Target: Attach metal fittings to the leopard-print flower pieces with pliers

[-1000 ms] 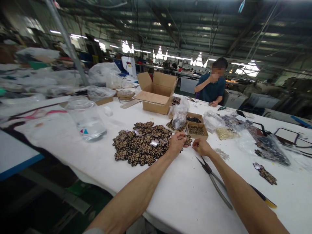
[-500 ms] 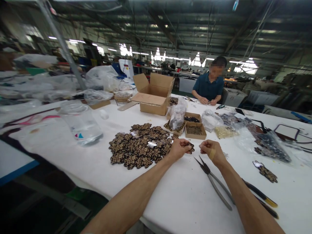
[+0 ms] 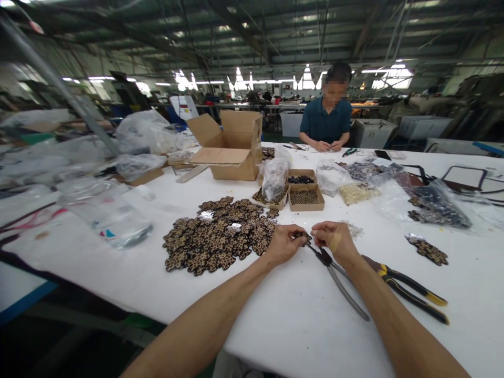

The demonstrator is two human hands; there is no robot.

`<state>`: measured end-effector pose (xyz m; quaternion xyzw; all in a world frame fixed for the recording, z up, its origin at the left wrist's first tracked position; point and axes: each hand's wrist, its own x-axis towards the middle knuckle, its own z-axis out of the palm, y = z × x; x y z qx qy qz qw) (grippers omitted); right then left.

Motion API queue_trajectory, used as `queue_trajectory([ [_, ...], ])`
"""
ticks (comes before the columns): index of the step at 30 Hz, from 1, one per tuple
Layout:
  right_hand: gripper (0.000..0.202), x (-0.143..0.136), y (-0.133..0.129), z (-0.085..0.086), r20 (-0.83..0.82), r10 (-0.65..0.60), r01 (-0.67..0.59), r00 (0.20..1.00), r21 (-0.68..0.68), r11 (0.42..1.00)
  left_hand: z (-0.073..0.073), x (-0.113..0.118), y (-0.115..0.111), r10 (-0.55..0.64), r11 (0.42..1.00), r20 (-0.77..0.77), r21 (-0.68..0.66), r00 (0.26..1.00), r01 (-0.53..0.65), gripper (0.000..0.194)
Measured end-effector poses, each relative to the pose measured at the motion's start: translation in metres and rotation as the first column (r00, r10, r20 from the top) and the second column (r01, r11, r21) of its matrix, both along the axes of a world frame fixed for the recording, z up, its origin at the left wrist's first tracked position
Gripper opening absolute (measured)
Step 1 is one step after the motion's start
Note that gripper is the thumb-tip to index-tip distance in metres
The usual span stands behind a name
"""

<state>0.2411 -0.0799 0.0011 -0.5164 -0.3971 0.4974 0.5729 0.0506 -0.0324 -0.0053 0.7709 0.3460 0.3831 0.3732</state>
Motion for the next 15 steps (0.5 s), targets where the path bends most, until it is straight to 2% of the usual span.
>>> queue_trajectory([
  [6,0.039,-0.002,-0.002,0.001,0.022,0.021,-0.02,1.0,-0.005,1.0,0.006,0.001,-0.01,0.006,0.998,-0.043,0.059,0.999,-0.004,0.016],
  [15,0.033,0.0,-0.002,-0.001,0.098,0.027,-0.025,0.995,-0.017,1.0,0.011,0.0,-0.013,-0.006,0.994,-0.056,0.108,0.998,0.012,0.016],
])
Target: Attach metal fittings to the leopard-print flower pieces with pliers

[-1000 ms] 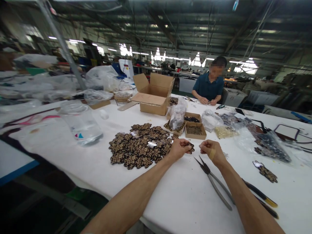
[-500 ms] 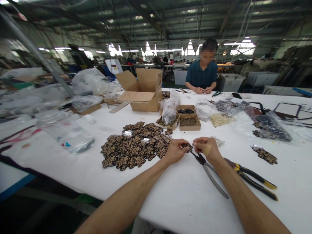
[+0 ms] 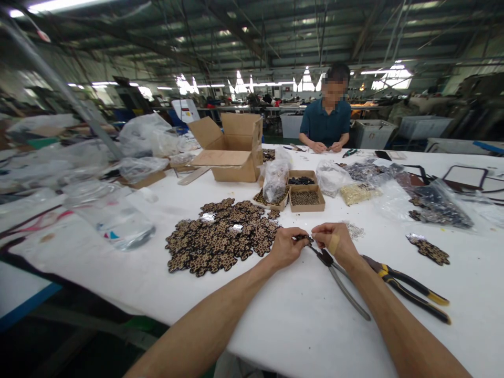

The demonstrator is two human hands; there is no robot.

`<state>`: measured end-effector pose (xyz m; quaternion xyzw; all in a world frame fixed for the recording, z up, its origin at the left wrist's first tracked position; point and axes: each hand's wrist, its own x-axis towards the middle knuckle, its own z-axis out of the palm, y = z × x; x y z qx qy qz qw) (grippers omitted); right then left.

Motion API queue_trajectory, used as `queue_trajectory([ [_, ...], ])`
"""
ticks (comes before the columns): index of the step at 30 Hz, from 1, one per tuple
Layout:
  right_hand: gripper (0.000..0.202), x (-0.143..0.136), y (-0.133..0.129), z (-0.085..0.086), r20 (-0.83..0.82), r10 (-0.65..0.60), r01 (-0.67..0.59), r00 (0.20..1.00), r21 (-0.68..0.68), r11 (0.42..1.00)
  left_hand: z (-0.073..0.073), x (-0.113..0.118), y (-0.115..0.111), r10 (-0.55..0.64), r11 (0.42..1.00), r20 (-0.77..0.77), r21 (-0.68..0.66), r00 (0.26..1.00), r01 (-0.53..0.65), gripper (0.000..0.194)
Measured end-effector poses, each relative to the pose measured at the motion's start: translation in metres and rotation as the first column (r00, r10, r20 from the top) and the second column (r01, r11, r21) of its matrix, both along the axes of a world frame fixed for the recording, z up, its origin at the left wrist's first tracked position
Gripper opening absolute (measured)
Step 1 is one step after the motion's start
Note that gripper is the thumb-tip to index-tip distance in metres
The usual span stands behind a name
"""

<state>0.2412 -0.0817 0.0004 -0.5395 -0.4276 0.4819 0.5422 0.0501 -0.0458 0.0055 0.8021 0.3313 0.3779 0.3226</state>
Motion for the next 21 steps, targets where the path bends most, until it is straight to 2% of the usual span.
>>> queue_trajectory([
  [4,0.028,-0.004,-0.001,0.005,0.071,0.021,-0.021,0.997,0.007,1.0,0.004,-0.004,-0.001,-0.014,0.997,-0.034,0.074,0.999,0.016,0.019],
  [7,0.023,-0.009,-0.001,0.012,0.203,0.034,-0.033,0.979,-0.011,0.999,0.005,-0.008,-0.003,-0.003,0.985,-0.086,0.171,0.996,0.018,0.019],
  [13,0.023,-0.021,-0.005,0.021,0.496,0.063,-0.102,0.866,0.052,0.993,0.001,-0.013,-0.008,0.096,0.927,-0.193,0.374,0.976,-0.018,0.016],
  [18,0.023,-0.028,-0.01,0.028,0.582,0.037,-0.129,0.813,0.118,0.985,-0.001,-0.016,-0.01,0.185,0.895,-0.251,0.442,0.95,-0.058,0.016],
  [21,0.021,-0.023,-0.01,0.027,0.527,0.077,-0.156,0.846,0.106,0.982,0.0,-0.016,-0.012,0.167,0.9,-0.212,0.432,0.963,-0.061,0.018],
])
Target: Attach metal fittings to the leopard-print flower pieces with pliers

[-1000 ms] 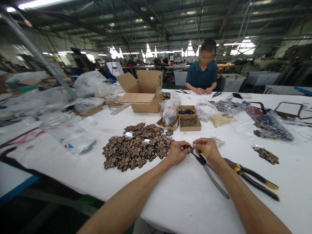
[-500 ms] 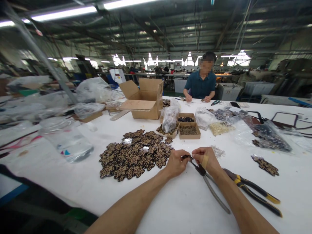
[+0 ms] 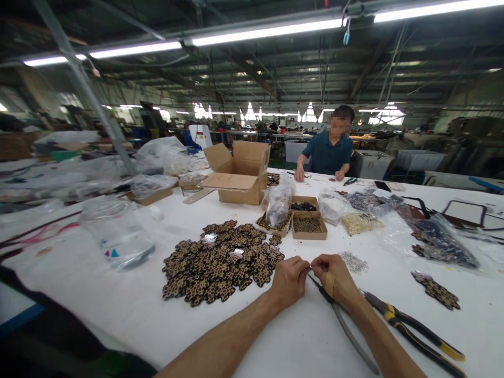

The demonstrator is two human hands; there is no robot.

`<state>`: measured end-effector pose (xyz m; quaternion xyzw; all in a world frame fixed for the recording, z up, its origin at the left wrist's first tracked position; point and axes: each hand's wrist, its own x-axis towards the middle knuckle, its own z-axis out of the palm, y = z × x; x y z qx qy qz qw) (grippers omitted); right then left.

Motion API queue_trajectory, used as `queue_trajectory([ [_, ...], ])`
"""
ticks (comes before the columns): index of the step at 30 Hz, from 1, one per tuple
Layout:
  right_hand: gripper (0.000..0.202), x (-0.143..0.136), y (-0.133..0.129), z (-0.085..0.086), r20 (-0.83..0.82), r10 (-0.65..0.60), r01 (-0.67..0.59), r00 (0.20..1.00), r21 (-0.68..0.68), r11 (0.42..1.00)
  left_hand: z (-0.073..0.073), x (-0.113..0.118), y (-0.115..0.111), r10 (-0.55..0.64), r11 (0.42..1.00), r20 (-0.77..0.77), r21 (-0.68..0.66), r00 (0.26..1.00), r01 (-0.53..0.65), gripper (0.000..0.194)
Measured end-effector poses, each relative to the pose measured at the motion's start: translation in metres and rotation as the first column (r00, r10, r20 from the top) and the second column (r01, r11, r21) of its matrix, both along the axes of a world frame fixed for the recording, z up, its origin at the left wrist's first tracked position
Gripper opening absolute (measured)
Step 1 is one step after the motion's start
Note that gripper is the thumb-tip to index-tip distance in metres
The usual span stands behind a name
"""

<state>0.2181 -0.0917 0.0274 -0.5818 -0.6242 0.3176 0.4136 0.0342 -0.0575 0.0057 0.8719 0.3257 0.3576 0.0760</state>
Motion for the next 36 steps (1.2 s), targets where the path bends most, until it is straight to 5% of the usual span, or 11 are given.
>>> queue_trajectory([
  [7,0.024,0.02,0.006,-0.016,-0.325,-0.046,-0.009,0.945,-0.166,0.986,-0.003,0.007,0.003,-0.079,0.996,0.167,-0.035,0.983,0.086,0.018],
  [13,0.019,0.02,0.003,-0.011,-0.299,-0.02,-0.034,0.954,-0.174,0.984,-0.007,0.008,0.006,-0.104,0.993,0.103,0.072,0.989,0.097,0.018],
  [20,0.018,0.042,0.001,-0.002,-0.27,0.16,-0.225,0.949,-0.227,0.948,-0.005,0.014,0.004,-0.17,0.967,-0.068,0.178,0.983,0.18,0.022],
  [26,0.017,0.051,-0.004,0.008,-0.266,0.249,-0.32,0.931,-0.272,0.908,-0.001,0.021,-0.003,-0.192,0.981,0.001,0.024,0.981,0.192,0.017],
  [36,0.026,0.05,-0.007,0.011,-0.374,0.125,-0.246,0.919,-0.295,0.923,0.012,0.028,-0.019,-0.099,0.953,0.143,-0.271,0.985,0.135,0.016],
])
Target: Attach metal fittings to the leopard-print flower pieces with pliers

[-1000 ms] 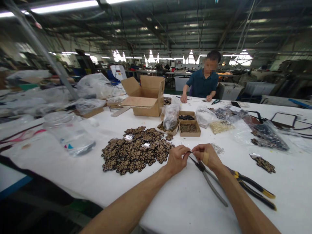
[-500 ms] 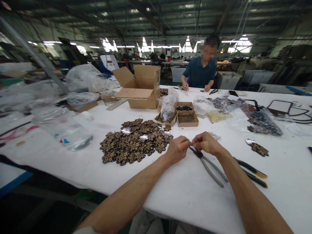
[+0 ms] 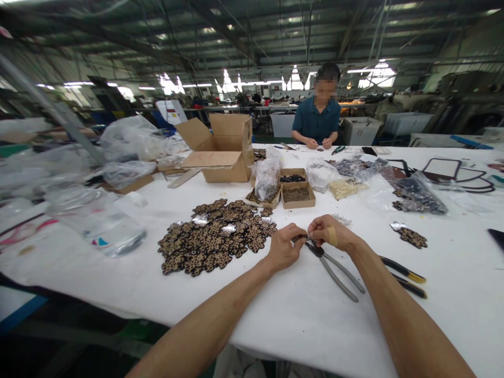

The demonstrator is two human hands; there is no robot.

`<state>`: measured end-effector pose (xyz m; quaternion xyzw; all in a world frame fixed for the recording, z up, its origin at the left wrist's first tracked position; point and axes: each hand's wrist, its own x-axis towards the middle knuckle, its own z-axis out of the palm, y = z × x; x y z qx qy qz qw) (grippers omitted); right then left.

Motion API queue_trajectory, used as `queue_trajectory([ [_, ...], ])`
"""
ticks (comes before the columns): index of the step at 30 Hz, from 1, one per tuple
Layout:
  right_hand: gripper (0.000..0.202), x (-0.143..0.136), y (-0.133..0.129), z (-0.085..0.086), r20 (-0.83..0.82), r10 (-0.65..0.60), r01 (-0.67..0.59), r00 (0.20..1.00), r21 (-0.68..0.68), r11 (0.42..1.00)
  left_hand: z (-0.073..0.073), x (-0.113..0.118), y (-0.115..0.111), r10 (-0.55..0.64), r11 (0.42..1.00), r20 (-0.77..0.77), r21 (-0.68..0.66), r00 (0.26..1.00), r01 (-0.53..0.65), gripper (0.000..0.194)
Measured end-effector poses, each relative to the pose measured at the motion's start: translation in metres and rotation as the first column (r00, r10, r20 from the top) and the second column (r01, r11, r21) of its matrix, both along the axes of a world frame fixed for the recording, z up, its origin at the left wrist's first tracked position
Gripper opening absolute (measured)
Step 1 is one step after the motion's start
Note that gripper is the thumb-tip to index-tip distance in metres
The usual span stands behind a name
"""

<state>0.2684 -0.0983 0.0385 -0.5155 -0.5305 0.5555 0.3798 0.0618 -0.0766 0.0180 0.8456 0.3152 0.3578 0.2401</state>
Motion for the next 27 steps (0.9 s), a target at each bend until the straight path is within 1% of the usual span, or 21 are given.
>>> queue_trajectory([
  [3,0.026,-0.001,0.002,-0.002,-0.049,-0.031,0.032,0.998,0.028,0.999,0.0,0.001,0.0,0.009,0.997,0.049,-0.081,0.999,-0.005,0.014],
  [5,0.027,-0.002,0.002,-0.003,-0.049,-0.021,0.025,0.999,0.068,0.997,-0.001,0.0,0.003,0.019,0.987,0.085,-0.158,0.996,-0.006,0.014],
  [7,0.028,-0.003,0.0,-0.001,-0.005,0.001,-0.001,1.0,0.118,0.993,-0.004,0.0,0.007,0.023,0.966,0.124,-0.259,0.992,0.01,0.014],
  [9,0.028,-0.005,-0.003,0.003,0.086,0.021,-0.036,0.996,0.179,0.983,-0.006,-0.001,0.012,0.005,0.924,0.177,-0.378,0.984,0.063,0.014],
  [11,0.025,-0.008,-0.009,0.007,0.215,0.021,-0.076,0.976,0.248,0.966,-0.009,-0.001,0.016,-0.014,0.849,0.246,-0.509,0.969,0.142,0.016],
  [13,0.021,-0.012,-0.014,0.013,0.35,-0.009,-0.11,0.937,0.321,0.941,-0.01,-0.001,0.019,-0.005,0.752,0.31,-0.626,0.951,0.208,0.018],
  [15,0.018,-0.016,-0.02,0.018,0.438,-0.049,-0.137,0.898,0.384,0.913,-0.01,-0.001,0.021,0.028,0.659,0.36,-0.708,0.932,0.254,0.02],
  [17,0.017,-0.021,-0.024,0.022,0.479,-0.073,-0.161,0.875,0.428,0.889,-0.01,-0.001,0.022,0.053,0.583,0.405,-0.755,0.913,0.301,0.02],
  [20,0.017,-0.025,-0.026,0.024,0.489,-0.068,-0.183,0.87,0.448,0.875,-0.008,-0.003,0.023,0.065,0.459,0.466,-0.799,0.882,0.389,0.021],
  [22,0.019,-0.028,-0.025,0.02,0.468,-0.069,-0.171,0.881,0.452,0.876,-0.006,-0.004,0.022,0.061,0.373,0.512,-0.808,0.857,0.456,0.022],
  [25,0.024,-0.031,-0.018,0.008,0.406,-0.099,-0.115,0.908,0.471,0.875,-0.001,-0.008,0.022,0.073,0.267,0.576,-0.798,0.814,0.541,0.023],
  [27,0.029,-0.032,-0.013,-0.002,0.362,-0.13,-0.063,0.923,0.475,0.878,0.001,-0.01,0.022,0.104,0.215,0.585,-0.803,0.804,0.556,0.023],
])
